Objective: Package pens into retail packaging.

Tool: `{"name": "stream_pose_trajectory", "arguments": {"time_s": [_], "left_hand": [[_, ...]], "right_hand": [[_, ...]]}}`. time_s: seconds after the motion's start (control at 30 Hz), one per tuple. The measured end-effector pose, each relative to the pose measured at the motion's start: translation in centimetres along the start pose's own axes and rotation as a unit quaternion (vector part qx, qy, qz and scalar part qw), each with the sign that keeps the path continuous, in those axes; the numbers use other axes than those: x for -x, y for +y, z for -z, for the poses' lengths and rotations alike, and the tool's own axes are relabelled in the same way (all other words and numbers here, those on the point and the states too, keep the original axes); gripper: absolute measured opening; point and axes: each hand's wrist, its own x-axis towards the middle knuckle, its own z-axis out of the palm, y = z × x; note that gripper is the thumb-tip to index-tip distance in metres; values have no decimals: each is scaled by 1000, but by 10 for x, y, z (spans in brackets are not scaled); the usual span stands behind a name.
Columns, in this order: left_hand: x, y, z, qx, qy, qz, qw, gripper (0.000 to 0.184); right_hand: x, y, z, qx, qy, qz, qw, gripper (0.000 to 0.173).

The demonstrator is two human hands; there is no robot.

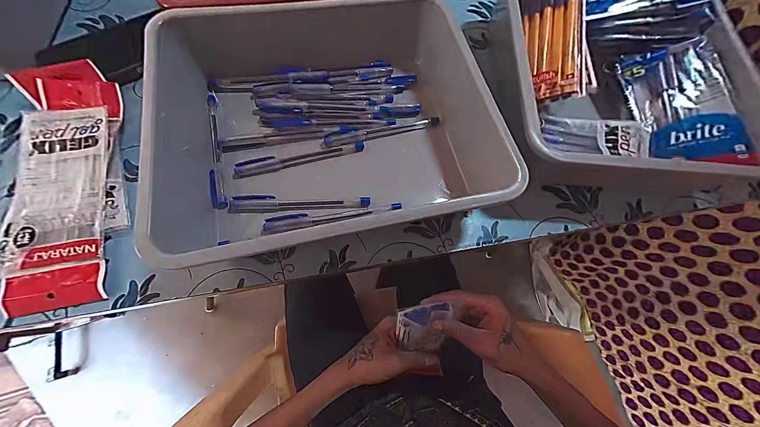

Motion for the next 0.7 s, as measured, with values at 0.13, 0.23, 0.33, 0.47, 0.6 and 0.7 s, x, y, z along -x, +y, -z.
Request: {"name": "stream_pose_trajectory", "arguments": {"time_s": [0.13,0.23,0.33,0.47,0.6,0.7], "left_hand": [[0,-8,-1,-17,-21,-78,997,18],[0,-1,-3,-39,-15,-118,992,11],[-1,8,1,-86,-5,-201,976,16],[-5,10,4,-85,25,-293,952,19],[-5,15,7,-81,23,-316,945,20],[-8,17,12,-81,3,-323,943,20]], "right_hand": [[15,-24,0,45,2,68,997,26],[18,-36,-2,84,-18,112,990,29],[18,-47,-9,99,-21,146,984,26],[15,-54,-26,138,-22,171,975,29],[12,-51,-42,173,15,218,960,23],[11,-51,-47,173,52,218,959,22]]}}
